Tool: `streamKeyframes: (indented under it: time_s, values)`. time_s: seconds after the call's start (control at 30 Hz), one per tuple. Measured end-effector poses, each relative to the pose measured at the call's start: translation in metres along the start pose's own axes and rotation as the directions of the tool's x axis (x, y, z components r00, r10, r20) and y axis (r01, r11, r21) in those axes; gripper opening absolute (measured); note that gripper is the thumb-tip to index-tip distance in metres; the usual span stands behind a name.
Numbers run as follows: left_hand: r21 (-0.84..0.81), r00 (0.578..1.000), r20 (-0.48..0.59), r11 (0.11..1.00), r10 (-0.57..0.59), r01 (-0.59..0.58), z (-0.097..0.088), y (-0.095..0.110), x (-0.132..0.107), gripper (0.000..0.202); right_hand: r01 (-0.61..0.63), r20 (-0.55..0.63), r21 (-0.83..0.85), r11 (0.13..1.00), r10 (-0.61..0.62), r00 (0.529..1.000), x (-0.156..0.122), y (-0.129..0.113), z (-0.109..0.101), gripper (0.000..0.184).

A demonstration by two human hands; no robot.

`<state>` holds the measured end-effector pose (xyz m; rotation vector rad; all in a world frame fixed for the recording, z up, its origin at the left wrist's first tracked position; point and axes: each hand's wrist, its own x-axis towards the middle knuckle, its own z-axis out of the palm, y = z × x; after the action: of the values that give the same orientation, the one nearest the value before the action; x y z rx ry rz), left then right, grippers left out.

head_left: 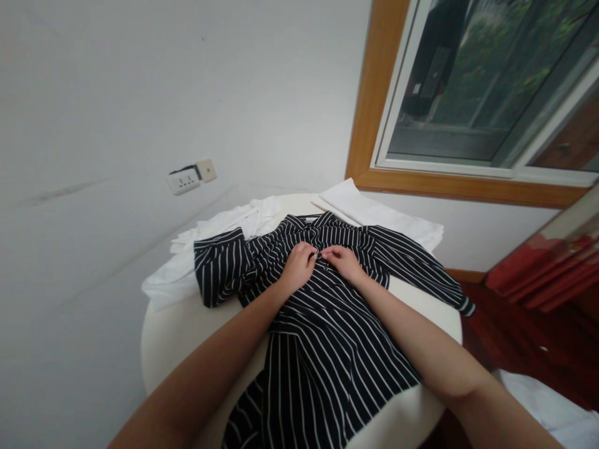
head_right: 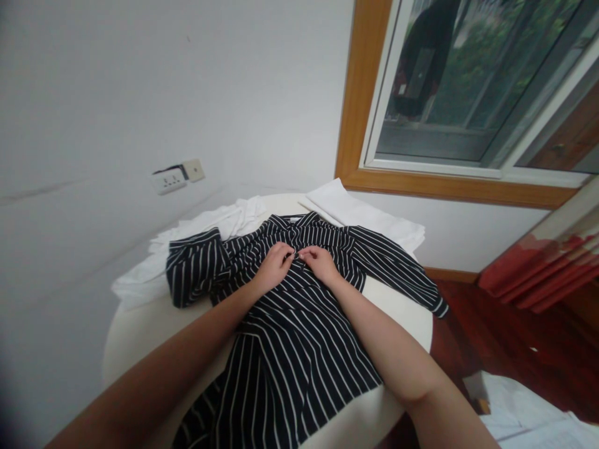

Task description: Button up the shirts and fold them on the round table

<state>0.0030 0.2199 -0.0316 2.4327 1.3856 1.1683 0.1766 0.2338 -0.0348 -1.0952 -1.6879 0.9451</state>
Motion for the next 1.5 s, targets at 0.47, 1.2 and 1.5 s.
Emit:
streamKeyframes:
  time_s: [0.47,1.2,1.5]
  values:
    - [-0.033,0.999,-0.013,0.999,-0.044,0.043,-0.001,0.002,0.000,0.011,0.103,0.026,-0.196,0.975,-0.100,0.995,-0.005,-0.007,0.004,0.025]
    - [0.075,0.991,0.087,0.993,-0.099,0.093,-0.008,0.002,0.000,0.023,0.076,-0.011,-0.133,0.988,-0.078,0.997,0.001,0.004,0.004,0.024]
    - [0.185,0.975,0.206,0.982,-0.085,0.047,-0.009,-0.024,-0.002,0.034,0.166,0.106,-0.125,0.978,-0.153,0.982,0.004,0.011,-0.015,0.024]
